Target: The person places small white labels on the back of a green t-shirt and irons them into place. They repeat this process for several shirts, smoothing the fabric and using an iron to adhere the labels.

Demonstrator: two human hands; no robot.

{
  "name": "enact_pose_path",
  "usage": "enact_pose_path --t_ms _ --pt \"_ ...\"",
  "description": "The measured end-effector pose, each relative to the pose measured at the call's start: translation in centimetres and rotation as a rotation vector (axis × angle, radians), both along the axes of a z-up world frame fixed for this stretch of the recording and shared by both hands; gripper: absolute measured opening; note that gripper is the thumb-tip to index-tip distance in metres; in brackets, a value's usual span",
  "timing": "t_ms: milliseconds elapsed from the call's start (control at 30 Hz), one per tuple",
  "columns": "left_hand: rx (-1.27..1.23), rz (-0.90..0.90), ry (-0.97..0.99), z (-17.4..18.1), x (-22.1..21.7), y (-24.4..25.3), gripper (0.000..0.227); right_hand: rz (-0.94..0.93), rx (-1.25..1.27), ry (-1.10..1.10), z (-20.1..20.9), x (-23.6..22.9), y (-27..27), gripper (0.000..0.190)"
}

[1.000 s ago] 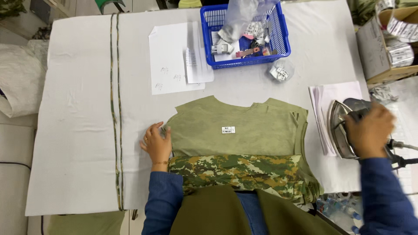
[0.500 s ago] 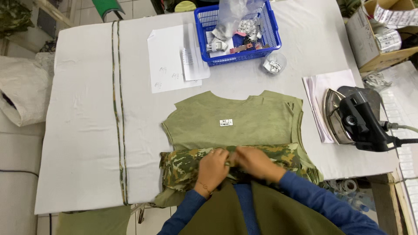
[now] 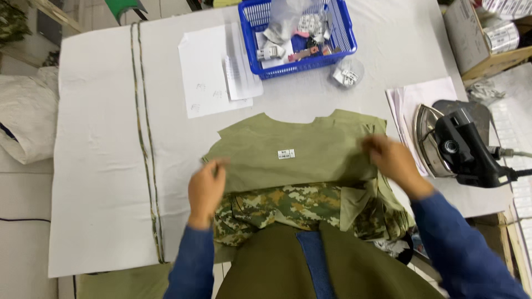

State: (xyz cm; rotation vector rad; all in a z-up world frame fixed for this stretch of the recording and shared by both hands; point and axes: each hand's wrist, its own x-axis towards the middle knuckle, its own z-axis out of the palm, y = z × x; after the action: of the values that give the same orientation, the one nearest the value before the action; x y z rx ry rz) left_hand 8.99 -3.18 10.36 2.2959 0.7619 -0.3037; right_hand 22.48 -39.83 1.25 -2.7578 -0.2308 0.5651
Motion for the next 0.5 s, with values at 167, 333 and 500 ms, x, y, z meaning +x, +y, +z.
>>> enact_pose_path --t_ms 167,333,500 --pt "-0.029 0.019 -0.183 -16.5 6.3 5.1 0.034 -0.045 0.224 -0.042 -10.1 6.8 1.3 0.030" --pt "0.149 0.021 0.034 -16.1 7.2 2.9 0.055 -0.053 0.051 0.047 -5.5 4.7 5.0 0.050" --pt "0.030 0.115 -0.223 -17.1 6.4 2.2 0.034 -0.109 0.110 -0.187 -10.7 3.8 4.3 0.033"
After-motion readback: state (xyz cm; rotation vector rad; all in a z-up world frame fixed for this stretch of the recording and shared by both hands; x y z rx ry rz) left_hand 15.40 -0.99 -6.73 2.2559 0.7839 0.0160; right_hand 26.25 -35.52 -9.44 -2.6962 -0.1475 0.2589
